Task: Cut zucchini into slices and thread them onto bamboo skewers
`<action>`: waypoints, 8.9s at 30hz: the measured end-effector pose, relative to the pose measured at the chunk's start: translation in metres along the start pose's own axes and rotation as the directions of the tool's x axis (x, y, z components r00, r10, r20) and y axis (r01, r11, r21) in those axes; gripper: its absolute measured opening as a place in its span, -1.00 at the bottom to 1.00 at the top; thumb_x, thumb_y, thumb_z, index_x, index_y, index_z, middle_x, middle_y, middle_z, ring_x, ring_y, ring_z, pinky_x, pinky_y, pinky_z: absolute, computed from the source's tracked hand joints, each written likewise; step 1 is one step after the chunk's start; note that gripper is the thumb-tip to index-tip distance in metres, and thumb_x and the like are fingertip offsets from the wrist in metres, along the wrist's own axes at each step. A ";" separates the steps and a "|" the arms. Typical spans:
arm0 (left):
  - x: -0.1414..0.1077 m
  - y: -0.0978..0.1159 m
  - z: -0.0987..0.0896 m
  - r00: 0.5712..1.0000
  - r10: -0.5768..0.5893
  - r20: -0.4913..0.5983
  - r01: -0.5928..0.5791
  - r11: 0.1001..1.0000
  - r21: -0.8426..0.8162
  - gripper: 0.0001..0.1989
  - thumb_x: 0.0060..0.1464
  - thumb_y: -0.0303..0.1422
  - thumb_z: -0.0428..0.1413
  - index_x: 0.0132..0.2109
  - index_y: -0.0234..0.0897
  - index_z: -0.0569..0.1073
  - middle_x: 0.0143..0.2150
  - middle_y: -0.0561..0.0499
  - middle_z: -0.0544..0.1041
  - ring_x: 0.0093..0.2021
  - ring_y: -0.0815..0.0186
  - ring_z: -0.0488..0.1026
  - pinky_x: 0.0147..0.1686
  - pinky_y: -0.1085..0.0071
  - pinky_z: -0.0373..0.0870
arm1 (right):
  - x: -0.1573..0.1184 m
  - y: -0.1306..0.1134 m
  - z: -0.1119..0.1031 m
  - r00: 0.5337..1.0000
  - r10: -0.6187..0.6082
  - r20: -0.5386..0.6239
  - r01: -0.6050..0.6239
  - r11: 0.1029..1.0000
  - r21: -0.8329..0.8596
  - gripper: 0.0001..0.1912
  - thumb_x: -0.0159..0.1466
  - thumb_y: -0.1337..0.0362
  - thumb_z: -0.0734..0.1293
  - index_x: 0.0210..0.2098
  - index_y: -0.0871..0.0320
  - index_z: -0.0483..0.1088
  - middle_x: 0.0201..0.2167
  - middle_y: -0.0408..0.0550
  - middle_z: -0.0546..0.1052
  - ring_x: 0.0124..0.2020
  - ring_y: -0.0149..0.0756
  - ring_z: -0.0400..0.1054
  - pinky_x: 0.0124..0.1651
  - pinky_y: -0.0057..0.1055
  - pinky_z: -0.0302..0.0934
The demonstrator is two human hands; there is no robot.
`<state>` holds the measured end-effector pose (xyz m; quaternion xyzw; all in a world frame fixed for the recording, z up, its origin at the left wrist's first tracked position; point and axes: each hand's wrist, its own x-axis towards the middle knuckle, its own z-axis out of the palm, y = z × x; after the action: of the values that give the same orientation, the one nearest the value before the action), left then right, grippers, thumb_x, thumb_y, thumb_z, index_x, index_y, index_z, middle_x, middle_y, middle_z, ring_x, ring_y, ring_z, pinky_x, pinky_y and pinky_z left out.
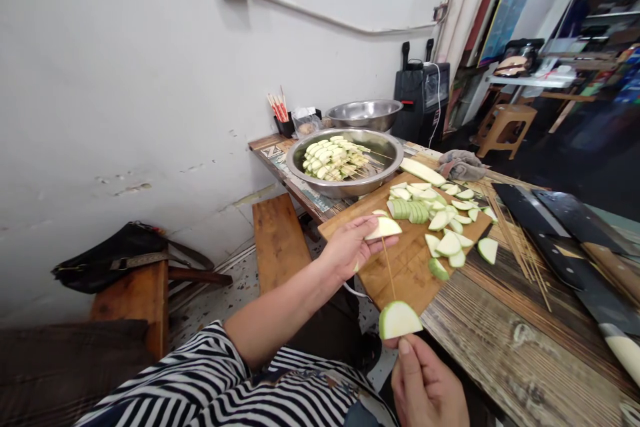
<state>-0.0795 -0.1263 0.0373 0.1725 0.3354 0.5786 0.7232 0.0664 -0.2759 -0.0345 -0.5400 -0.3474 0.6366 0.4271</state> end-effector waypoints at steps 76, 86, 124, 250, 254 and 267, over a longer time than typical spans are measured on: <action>0.080 -0.070 0.059 0.744 -0.050 0.666 -0.667 0.004 0.745 -0.76 -0.31 -0.63 0.31 -0.51 -0.27 0.44 -0.37 -0.15 0.51 -0.02 -0.06 0.40 0.18 0.12 0.11 | 0.012 -0.012 -0.071 0.591 -0.746 -0.308 0.147 0.475 -0.868 -0.46 0.33 -0.08 0.11 -0.34 0.21 0.50 -0.68 -0.13 0.45 -0.69 -0.34 0.32 -0.58 -0.46 0.12; 0.087 -0.068 0.069 0.858 -0.114 0.500 -0.465 0.237 0.853 -0.62 -0.24 -0.70 0.15 -0.72 -0.19 0.21 -0.48 -0.21 0.49 0.07 -0.06 0.39 0.18 0.20 0.15 | 0.009 -0.016 -0.066 0.586 -0.762 -0.274 0.208 0.469 -0.859 -0.48 0.36 -0.05 0.11 -0.33 0.21 0.51 -0.63 -0.10 0.49 -0.67 -0.35 0.34 -0.56 -0.47 0.14; 0.055 0.000 -0.003 0.990 -0.132 -0.057 0.143 0.940 0.309 -0.91 0.13 -0.56 0.09 -0.27 -0.53 0.48 -0.34 -0.21 0.57 -0.38 0.28 0.56 -0.25 0.32 0.57 | 0.021 -0.008 -0.028 0.607 -0.777 0.165 0.552 0.263 -0.791 -0.74 0.37 0.22 0.18 -0.24 0.21 0.45 -0.43 -0.02 0.59 -0.53 -0.34 0.47 -0.45 -0.55 0.29; 0.059 -0.011 -0.002 0.951 -0.305 0.042 0.267 0.883 0.386 -0.91 0.16 -0.54 0.08 -0.28 -0.49 0.47 -0.29 -0.22 0.59 -0.37 0.27 0.57 -0.33 0.37 0.55 | 0.008 0.002 -0.042 0.638 -0.766 0.079 0.563 0.394 -0.727 -0.70 0.36 0.17 0.21 -0.28 0.23 0.48 -0.61 -0.15 0.42 -0.65 -0.43 0.30 -0.56 -0.59 0.18; 0.061 -0.005 -0.003 0.956 -0.294 -0.008 0.281 0.906 0.317 -0.89 0.17 -0.59 0.03 -0.30 -0.49 0.45 -0.34 -0.19 0.58 -0.37 0.28 0.58 -0.30 0.36 0.56 | 0.007 0.001 -0.043 0.641 -0.759 0.109 0.567 0.373 -0.735 -0.73 0.36 0.20 0.21 -0.28 0.22 0.47 -0.61 -0.17 0.42 -0.64 -0.44 0.32 -0.54 -0.61 0.19; 0.056 -0.006 -0.001 0.963 -0.271 0.002 0.254 0.905 0.341 -0.87 0.17 -0.58 0.04 -0.32 -0.49 0.46 -0.38 -0.15 0.58 -0.40 0.31 0.57 -0.29 0.39 0.56 | 0.012 0.002 -0.041 0.659 -0.746 0.094 0.555 0.398 -0.730 -0.72 0.36 0.19 0.21 -0.29 0.23 0.46 -0.60 -0.14 0.42 -0.64 -0.42 0.32 -0.54 -0.60 0.19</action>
<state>-0.0699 -0.0744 0.0173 0.2611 0.4319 0.4055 0.7621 0.1062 -0.2663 -0.0484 -0.5524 -0.6896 0.1581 0.4409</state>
